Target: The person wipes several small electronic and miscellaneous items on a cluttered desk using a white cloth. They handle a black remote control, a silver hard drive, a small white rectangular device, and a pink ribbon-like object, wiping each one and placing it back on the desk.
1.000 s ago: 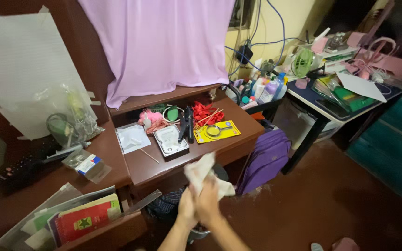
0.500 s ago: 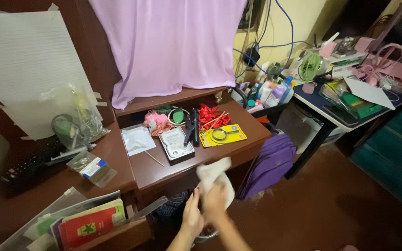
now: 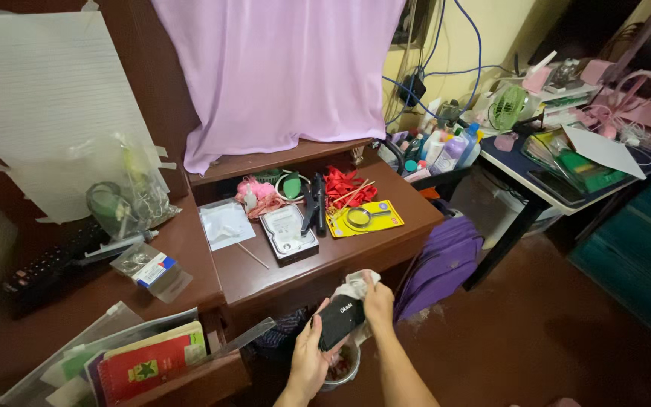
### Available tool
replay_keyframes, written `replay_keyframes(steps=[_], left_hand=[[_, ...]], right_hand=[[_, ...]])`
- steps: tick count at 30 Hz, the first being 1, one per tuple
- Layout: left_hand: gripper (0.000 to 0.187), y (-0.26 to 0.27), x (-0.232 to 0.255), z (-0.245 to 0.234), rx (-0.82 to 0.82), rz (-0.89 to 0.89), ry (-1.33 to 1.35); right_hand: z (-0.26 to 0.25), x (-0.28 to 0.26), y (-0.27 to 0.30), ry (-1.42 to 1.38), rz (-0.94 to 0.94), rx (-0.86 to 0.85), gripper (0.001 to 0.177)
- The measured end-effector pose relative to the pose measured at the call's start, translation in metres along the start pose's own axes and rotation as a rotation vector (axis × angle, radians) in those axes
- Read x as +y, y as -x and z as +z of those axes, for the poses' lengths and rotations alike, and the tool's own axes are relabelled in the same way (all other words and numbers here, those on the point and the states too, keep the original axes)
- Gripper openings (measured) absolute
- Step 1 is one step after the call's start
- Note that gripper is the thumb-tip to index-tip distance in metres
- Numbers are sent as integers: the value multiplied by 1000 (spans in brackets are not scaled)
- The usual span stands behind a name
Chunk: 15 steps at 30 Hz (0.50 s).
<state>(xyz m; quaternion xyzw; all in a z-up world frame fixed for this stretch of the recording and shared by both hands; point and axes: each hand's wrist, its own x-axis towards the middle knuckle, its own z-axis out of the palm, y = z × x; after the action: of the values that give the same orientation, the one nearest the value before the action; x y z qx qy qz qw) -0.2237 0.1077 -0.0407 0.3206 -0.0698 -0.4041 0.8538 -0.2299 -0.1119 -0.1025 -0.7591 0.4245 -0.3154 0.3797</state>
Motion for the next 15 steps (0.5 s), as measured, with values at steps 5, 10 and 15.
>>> replay_keyframes(steps=[5,10,15], left_hand=[[52,2,5,8,19,-57,27],[51,-6,-4,-8,-11,22,-4],[49,-47,-15,-41,235,93,-141]], right_hand=[[-18,-6,11,-334,218,208,58],[-38,-16,3,-911,455,76,55],[-73,-44,36,-875,279,-484,29]])
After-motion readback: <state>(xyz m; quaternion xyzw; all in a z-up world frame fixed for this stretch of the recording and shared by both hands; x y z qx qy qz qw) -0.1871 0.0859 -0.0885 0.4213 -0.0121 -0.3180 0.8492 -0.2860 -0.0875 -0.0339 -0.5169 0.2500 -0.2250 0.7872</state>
